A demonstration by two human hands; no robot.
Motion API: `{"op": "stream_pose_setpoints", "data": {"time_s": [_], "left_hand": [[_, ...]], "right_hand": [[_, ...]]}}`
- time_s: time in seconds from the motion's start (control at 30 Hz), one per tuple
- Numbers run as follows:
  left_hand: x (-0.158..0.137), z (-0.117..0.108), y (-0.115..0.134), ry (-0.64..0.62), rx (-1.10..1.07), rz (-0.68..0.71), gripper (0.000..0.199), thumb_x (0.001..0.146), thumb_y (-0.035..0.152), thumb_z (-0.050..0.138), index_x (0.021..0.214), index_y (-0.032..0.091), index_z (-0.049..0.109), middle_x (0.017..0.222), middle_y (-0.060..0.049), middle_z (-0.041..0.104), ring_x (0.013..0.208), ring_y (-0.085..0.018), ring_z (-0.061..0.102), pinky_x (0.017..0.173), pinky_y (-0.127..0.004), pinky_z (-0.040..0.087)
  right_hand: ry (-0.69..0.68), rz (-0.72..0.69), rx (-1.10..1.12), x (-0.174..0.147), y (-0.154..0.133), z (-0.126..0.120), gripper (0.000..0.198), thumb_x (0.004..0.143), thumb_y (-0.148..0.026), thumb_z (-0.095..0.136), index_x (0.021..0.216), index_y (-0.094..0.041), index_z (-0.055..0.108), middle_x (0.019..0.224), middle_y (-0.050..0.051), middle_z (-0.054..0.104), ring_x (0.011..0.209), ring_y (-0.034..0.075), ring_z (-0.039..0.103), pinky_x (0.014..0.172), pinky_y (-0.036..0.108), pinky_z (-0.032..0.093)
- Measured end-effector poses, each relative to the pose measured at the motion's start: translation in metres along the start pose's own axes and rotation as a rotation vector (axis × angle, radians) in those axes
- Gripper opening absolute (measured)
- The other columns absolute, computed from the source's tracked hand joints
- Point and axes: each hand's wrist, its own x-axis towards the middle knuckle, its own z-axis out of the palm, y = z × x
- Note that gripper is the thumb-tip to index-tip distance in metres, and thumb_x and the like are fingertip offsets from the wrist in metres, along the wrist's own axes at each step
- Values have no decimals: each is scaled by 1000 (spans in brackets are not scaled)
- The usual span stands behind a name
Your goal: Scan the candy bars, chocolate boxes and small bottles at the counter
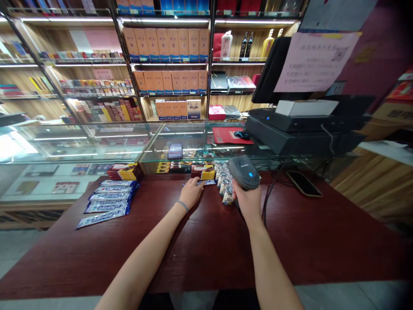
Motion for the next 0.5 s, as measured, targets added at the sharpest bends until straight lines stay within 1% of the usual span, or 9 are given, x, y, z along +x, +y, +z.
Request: {"op": "stream_pose_setpoints", "data": {"time_s": [0.07,0.13,0.3,0.43,0.5], "left_hand": [[-1,0,-1,-17,17,1,33,93,26,56,122,29,71,123,-12,59,114,-28,52,105,-41,41],[-2,0,-2,-31,12,-3,34,93,29,57,124,28,70,119,-12,60,114,-28,52,108,-42,40],[-3,-2,-3,3,-103,-2,30,92,34,61,119,29,71,113,-12,63,114,-30,52,112,-46,34],[-4,-2,-2,12,-126,-18,29,91,33,63,118,30,72,114,-12,64,116,-30,50,111,-44,33],[-3,-2,-1,5,-119,-34,30,90,31,63,119,29,71,116,-11,65,116,-30,51,110,-44,34]], "right_hand": [[4,-26,-14,-1,0,2,41,77,-43,70,110,-20,62,68,3,68,66,25,69,56,36,58],[-1,-45,-25,-3,0,4,38,77,-42,69,107,-20,63,66,3,67,71,27,70,58,36,59],[-11,-58,-42,-6,-2,6,34,77,-41,69,104,-20,64,58,0,63,67,26,70,57,36,59],[-10,-45,-42,-7,-4,7,34,77,-41,69,102,-19,65,57,0,63,65,26,70,58,36,59],[-31,-63,-59,-7,-4,7,32,79,-43,68,101,-19,65,56,1,63,64,25,70,58,35,59]]}}
